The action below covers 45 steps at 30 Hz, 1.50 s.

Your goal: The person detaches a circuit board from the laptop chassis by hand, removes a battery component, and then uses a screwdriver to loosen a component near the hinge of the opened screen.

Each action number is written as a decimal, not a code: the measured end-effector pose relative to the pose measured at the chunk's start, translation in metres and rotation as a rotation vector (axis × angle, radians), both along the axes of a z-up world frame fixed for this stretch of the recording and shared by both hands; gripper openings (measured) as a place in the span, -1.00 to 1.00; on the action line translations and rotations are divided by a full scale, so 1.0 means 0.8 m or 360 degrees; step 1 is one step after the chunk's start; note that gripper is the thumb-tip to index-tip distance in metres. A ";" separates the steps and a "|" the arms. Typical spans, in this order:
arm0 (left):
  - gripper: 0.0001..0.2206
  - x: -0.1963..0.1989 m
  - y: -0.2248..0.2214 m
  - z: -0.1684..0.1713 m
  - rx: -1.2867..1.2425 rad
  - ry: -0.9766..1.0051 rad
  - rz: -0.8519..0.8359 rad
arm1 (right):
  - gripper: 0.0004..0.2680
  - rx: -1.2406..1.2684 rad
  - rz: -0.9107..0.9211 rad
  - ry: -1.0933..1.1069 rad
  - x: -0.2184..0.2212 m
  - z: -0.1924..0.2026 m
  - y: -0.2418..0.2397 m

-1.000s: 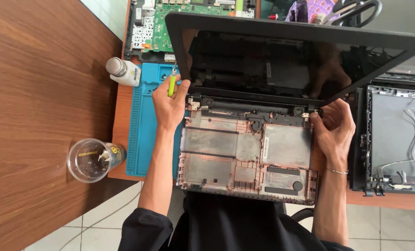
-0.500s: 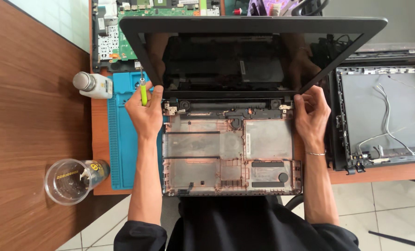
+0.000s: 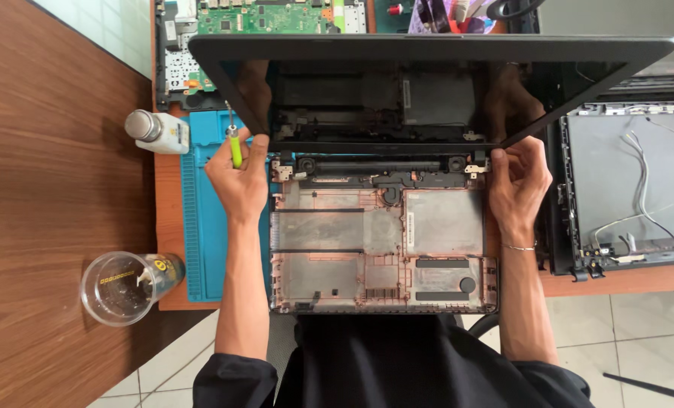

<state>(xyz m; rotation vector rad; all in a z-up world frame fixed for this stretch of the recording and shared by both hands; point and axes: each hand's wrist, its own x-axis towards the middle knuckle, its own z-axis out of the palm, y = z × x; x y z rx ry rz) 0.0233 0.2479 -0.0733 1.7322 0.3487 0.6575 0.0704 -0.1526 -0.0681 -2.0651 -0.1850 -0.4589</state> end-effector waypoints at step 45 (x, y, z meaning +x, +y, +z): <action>-0.73 -0.048 0.003 0.052 0.0120 -0.0182 -0.0031 | -0.79 0.1026 0.0617 0.0487 -0.029 0.062 0.011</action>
